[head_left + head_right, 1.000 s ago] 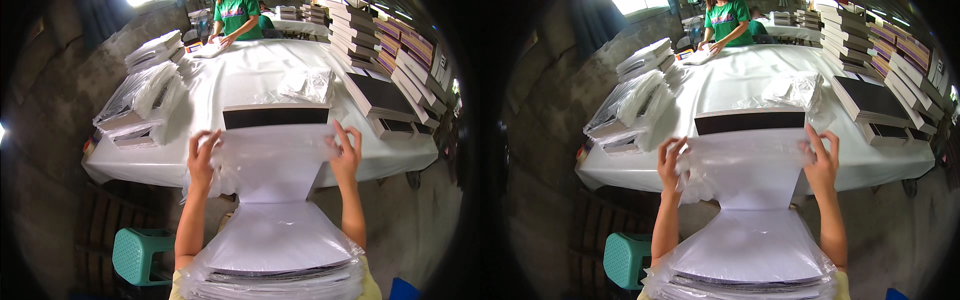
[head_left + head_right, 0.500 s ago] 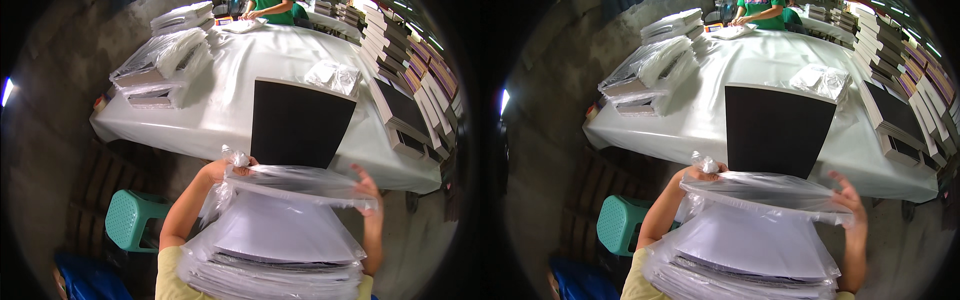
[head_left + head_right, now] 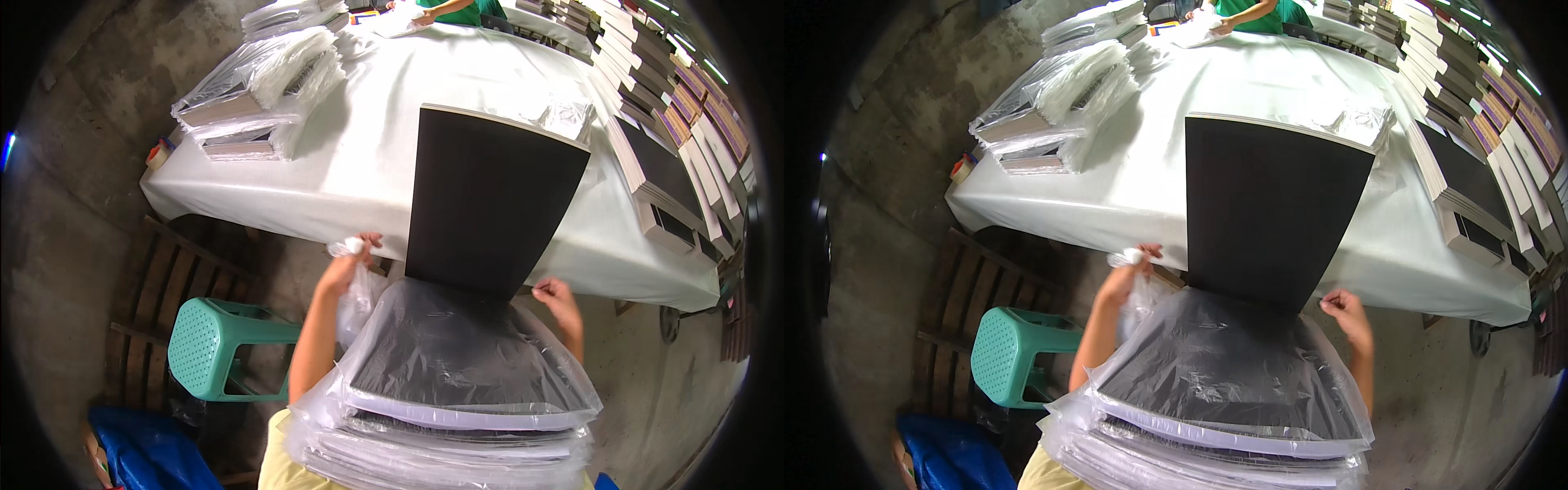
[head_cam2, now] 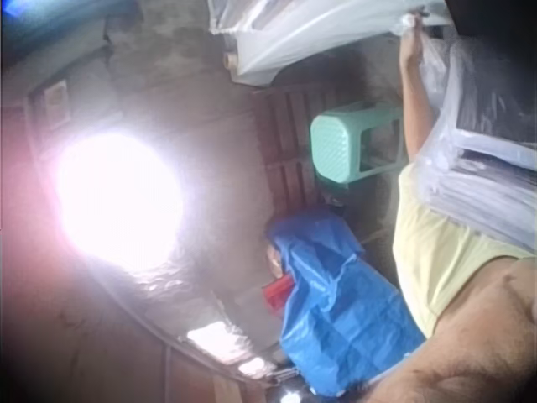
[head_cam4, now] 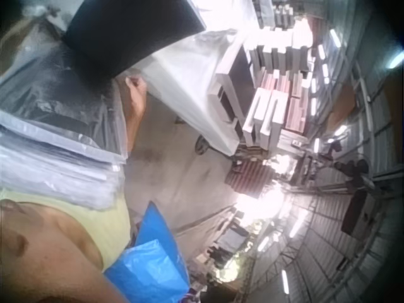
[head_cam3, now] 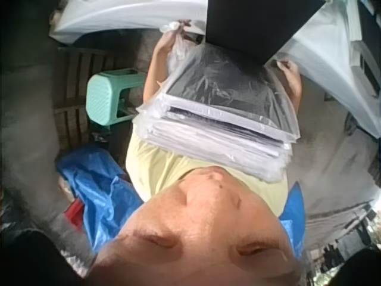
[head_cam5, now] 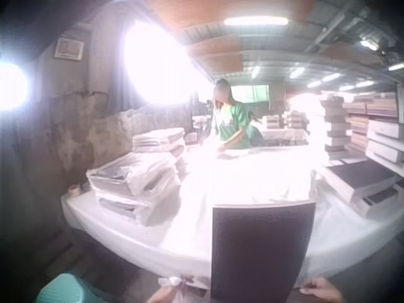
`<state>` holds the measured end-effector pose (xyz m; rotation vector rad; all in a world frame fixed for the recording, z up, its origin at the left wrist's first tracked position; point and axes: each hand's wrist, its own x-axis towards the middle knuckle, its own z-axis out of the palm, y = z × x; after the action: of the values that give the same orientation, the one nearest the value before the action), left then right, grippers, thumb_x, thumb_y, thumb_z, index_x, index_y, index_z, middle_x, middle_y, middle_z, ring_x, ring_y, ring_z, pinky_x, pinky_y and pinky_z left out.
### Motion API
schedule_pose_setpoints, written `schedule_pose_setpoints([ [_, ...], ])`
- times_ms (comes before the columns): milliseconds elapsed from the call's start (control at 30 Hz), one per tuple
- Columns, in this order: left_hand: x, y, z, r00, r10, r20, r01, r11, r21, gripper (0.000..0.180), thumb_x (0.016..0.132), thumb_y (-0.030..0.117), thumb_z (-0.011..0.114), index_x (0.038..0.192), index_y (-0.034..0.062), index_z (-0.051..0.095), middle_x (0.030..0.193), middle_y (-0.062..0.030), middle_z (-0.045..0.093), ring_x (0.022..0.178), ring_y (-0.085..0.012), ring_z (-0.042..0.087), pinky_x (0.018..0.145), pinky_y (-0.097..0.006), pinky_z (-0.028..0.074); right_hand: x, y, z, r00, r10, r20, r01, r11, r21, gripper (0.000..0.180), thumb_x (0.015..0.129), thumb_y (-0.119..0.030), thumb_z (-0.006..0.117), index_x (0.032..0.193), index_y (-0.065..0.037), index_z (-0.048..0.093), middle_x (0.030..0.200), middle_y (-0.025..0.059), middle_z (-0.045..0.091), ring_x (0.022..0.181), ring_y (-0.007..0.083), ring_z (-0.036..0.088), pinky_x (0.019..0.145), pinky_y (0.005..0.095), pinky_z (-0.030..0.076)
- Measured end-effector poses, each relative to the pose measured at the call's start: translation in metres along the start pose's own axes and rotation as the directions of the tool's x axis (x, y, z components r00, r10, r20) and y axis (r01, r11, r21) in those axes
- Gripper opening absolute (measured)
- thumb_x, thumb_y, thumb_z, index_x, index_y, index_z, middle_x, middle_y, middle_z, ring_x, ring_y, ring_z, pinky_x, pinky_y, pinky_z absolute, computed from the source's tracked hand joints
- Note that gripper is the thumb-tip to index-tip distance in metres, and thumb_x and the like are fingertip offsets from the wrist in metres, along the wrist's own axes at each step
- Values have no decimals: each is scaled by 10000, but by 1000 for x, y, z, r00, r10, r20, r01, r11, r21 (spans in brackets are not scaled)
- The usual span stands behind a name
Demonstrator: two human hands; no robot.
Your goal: The person places black rectangular folders or board components into clear plastic bags by hand, pulling the plastic over the items and stacking them.
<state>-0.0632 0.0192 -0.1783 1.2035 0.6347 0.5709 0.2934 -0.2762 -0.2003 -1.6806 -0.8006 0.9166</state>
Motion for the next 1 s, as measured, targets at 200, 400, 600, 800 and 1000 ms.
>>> schedule_pose_setpoints([
  [200, -46, 156, 108, 847, 482, 225, -316, 796, -516, 844, 768, 432, 600, 1384, 159, 92, 1393, -138, 153, 984, -307, 515, 751, -375, 505, -25, -244, 85, 790, -494, 363, 572, 807, -147, 301, 686, -137, 720, 917, -36, 555, 711, -7, 502, 638, 80, 467, 588, 215, 392],
  [400, -43, 159, 161, 846, 451, 284, -282, 831, -480, 849, 726, 444, 644, 1351, 122, 168, 1351, -120, 254, 1129, -251, 424, 931, -396, 384, -25, -288, 156, 716, -676, 173, 681, 731, 41, 364, 675, -125, 740, 953, -33, 524, 862, 33, 596, 716, 83, 552, 635, 240, 447],
  [600, -39, 143, 146, 980, 159, 123, -87, 886, -455, 283, 850, 234, 556, 1057, 42, 533, 910, -39, 554, 850, -122, 541, 738, -258, 456, -10, -261, 133, 875, -483, -19, 460, 822, 336, 218, 756, -51, 661, 932, -18, 537, 776, 44, 619, 664, 55, 544, 604, 183, 440],
  [800, -44, 150, 165, 955, 230, 189, -117, 873, -473, 369, 837, 245, 581, 1125, 26, 506, 914, -18, 552, 829, -99, 514, 720, -255, 440, -9, -263, 137, 805, -572, -158, 594, 776, 213, 251, 741, -46, 667, 956, -25, 539, 746, 16, 620, 675, 59, 565, 607, 202, 440],
  [1000, -33, 141, 157, 973, 186, 135, -130, 930, -345, 195, 852, 232, 554, 938, 64, 506, 1009, -79, 543, 888, -162, 535, 786, -320, 457, -8, -257, 130, 724, -671, -161, 685, 727, 51, 190, 797, -62, 613, 961, -16, 529, 762, 37, 631, 633, 45, 538, 564, 178, 413],
])
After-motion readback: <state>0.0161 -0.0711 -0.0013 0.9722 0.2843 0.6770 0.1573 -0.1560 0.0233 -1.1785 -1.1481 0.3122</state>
